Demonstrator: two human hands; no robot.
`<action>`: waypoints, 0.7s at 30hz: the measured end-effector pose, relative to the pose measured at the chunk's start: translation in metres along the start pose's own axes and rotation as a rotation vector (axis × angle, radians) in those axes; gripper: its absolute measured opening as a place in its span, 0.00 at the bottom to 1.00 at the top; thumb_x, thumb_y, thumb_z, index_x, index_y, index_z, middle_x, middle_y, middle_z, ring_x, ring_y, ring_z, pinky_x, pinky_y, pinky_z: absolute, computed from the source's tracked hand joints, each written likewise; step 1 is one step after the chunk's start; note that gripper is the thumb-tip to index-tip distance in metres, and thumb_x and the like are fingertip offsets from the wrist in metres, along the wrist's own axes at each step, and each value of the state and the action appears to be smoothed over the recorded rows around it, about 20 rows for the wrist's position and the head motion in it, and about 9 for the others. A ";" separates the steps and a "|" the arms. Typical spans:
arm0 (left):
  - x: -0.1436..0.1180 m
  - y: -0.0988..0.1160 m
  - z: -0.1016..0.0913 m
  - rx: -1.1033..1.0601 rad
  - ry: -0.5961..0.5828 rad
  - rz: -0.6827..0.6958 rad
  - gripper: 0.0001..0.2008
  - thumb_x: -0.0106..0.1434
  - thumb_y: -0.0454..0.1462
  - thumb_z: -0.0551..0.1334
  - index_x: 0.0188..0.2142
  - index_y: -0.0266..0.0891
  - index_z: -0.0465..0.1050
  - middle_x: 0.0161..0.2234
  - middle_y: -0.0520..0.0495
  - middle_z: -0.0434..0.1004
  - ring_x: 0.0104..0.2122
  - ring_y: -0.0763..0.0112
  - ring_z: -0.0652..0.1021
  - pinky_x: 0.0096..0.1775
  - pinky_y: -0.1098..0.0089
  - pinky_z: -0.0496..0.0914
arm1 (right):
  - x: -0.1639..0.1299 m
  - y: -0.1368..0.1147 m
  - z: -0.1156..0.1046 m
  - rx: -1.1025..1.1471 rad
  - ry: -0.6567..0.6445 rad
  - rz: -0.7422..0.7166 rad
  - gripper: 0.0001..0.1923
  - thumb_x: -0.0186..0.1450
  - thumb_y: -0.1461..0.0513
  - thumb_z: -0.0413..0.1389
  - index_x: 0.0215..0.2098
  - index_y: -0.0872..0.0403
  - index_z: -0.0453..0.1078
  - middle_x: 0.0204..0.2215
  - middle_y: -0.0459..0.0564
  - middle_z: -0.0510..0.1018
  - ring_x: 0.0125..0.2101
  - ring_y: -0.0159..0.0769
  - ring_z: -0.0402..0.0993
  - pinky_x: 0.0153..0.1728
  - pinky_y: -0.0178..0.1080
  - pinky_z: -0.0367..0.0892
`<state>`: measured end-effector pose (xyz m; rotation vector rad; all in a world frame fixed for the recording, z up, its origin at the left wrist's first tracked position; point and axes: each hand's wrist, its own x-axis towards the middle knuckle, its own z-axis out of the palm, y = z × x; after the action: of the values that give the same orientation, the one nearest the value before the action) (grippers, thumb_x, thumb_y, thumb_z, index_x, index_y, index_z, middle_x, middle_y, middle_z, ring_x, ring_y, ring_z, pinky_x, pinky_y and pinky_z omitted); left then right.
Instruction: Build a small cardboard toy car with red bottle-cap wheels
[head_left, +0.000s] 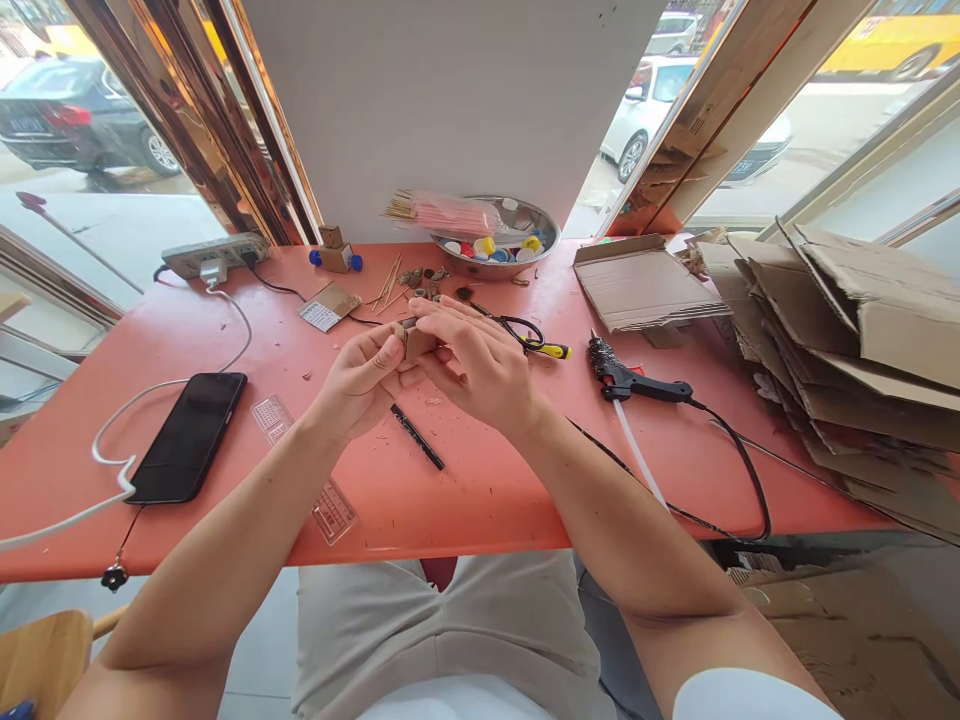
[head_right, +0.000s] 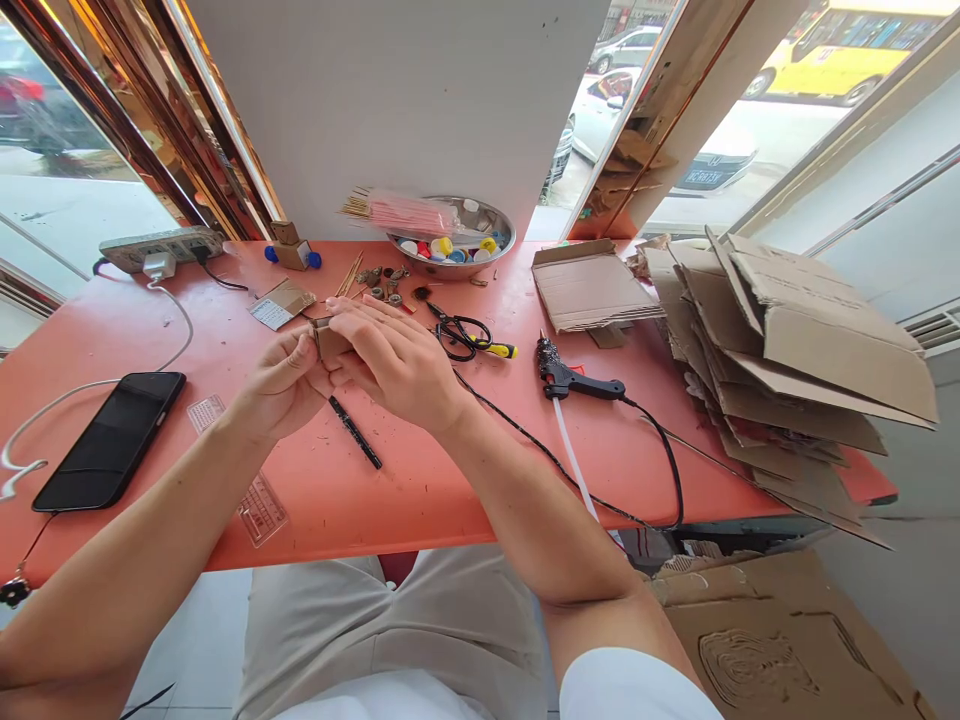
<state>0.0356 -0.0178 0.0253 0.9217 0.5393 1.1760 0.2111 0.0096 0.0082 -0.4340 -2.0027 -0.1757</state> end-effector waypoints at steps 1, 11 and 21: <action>0.000 0.000 0.001 -0.008 0.025 -0.015 0.15 0.58 0.39 0.82 0.28 0.38 0.79 0.37 0.39 0.88 0.58 0.46 0.86 0.62 0.53 0.80 | 0.001 -0.001 -0.001 0.004 0.011 -0.005 0.12 0.79 0.65 0.54 0.58 0.51 0.72 0.56 0.57 0.88 0.59 0.42 0.86 0.65 0.51 0.81; -0.002 0.000 -0.001 -0.005 0.080 -0.005 0.05 0.68 0.35 0.74 0.34 0.39 0.83 0.29 0.48 0.83 0.50 0.58 0.88 0.59 0.61 0.81 | 0.001 -0.003 -0.002 -0.049 -0.022 0.057 0.12 0.82 0.61 0.51 0.56 0.50 0.76 0.57 0.56 0.88 0.58 0.41 0.86 0.63 0.51 0.82; 0.003 -0.001 -0.001 -0.179 0.207 -0.199 0.17 0.81 0.42 0.59 0.39 0.39 0.84 0.30 0.49 0.88 0.34 0.70 0.88 0.51 0.70 0.83 | 0.003 0.001 0.000 -0.021 -0.011 0.117 0.13 0.82 0.57 0.52 0.49 0.49 0.79 0.51 0.55 0.90 0.53 0.42 0.88 0.55 0.47 0.85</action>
<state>0.0363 -0.0147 0.0244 0.5821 0.6650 1.1240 0.2105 0.0110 0.0108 -0.5649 -1.9817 -0.1220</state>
